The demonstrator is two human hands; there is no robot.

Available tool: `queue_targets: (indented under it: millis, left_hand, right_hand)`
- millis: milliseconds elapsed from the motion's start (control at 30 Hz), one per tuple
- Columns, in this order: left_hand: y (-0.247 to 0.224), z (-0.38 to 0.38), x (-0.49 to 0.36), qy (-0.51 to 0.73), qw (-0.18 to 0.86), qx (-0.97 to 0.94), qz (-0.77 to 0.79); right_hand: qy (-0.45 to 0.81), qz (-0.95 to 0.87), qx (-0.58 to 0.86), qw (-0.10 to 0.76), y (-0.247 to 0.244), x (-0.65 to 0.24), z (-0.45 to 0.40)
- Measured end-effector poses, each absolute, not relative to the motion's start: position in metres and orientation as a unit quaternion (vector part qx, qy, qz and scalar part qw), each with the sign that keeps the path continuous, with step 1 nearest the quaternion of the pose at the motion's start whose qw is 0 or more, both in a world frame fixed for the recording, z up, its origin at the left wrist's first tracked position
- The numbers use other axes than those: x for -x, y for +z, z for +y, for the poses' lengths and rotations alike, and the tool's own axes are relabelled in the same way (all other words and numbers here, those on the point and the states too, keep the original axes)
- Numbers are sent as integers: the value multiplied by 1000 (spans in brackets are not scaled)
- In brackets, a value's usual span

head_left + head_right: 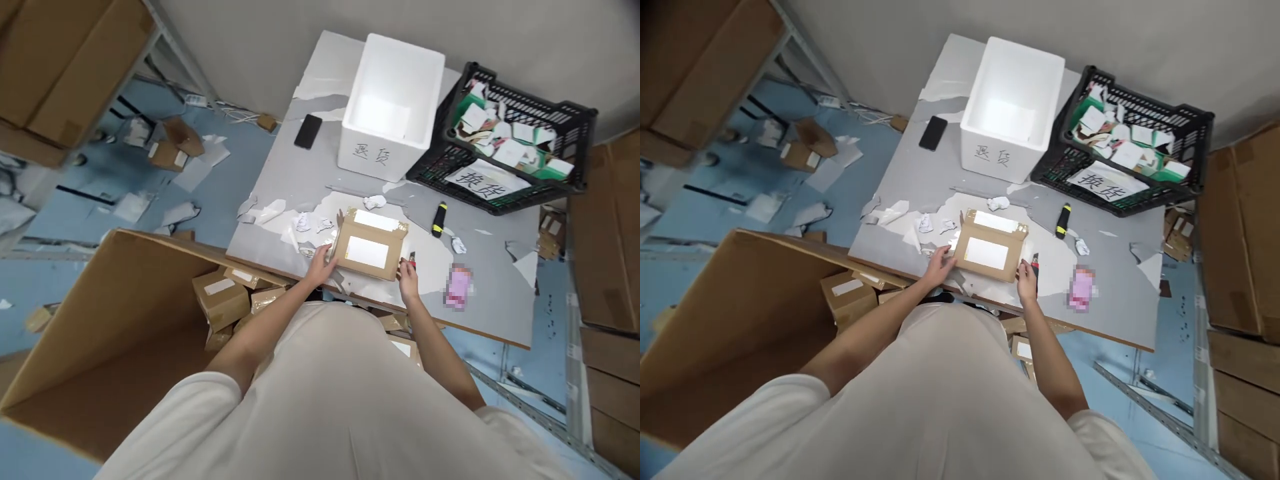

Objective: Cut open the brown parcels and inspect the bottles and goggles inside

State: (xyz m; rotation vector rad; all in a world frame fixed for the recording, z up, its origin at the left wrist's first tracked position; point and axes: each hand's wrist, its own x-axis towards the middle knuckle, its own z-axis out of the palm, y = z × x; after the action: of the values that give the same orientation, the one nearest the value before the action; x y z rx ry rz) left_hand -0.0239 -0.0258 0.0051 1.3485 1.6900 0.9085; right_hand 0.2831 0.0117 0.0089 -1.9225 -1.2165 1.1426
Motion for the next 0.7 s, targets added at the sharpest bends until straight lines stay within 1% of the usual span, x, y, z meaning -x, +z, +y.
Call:
queue_targets:
  millis: [67,167,233,300,400,467,500,600,700]
  left_hand:
    - [4,-31,39,320,372,-558,669]
    - [1,-35,53,234,366,-635,639]
    - [2,-31,52,184,370,-677,609]
    - [7,-26,44,147,354,-691,612]
    - [27,-22,31,115,275,-690,659]
    - [44,-23,27,121,236,-690,673]
    - [53,-23,26,133,233,-690,672]
    - [73,-18,28,188,284,-685,644]
    - [82,-6,28,232,347,-658,627]
  right_hand:
    - [426,-458,722,297,5,-293,-10]
    - [442,-518,692,241,-2,-298,-35]
    - [470,-540,662,222,-4,-291,-40]
    - [482,-541,646,242,-1,-280,-37]
    - [480,-527,638,292,15,-268,-27]
    - [471,-528,641,298,31,-267,-22]
    - [465,-530,644,296,40,-267,-21]
    - [440,-538,662,281,62,-270,-15]
    - [419,-544,686,242,77,-269,-6]
